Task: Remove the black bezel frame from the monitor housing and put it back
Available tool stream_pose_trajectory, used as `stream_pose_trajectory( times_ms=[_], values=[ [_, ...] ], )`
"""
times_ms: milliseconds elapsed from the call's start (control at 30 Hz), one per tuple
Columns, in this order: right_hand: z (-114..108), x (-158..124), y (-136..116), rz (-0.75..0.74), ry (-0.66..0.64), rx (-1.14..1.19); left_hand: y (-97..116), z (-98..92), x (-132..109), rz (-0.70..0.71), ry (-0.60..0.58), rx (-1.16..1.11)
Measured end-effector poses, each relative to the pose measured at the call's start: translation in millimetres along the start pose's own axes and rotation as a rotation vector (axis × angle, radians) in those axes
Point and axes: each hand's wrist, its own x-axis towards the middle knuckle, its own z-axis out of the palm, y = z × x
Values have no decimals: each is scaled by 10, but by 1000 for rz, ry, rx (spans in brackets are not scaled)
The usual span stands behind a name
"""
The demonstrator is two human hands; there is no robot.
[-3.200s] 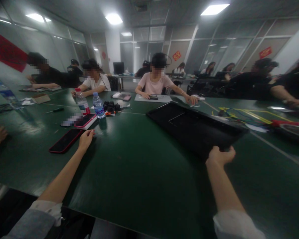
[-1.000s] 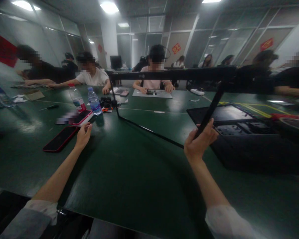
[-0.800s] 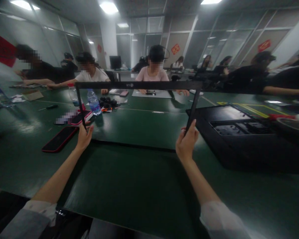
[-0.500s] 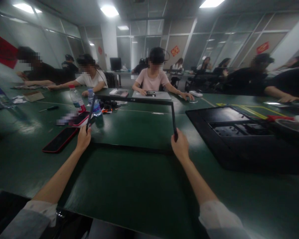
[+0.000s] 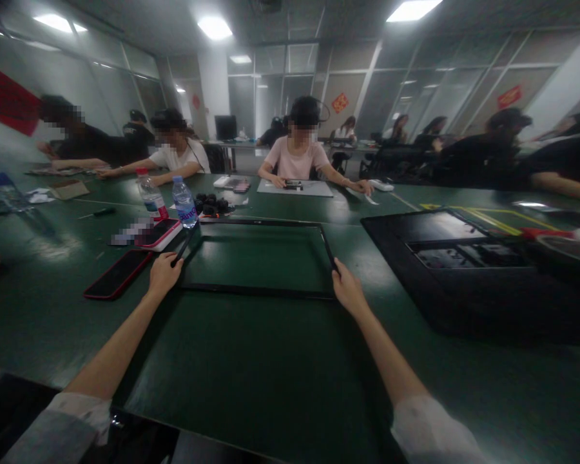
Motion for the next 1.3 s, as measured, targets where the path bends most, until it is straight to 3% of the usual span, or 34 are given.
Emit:
stream_pose_trajectory(
  times_ms=[633,867,967,1133,1300],
  values=[
    [13,9,26,-60,35,-28,27,-42,-38,33,-72,114],
    [-47,11,-38,3,113,-19,152,-123,-83,112,-100,53],
    [-66,27,-30,-12,123,-41,244,-213,-142,194,-162,28],
    [-244,63,33,-41,220,-177,326,-363,-245,342,-413,16],
    [-670,66,243,157,454,-387,318,-434,-254,354,-542,3]
  ],
)
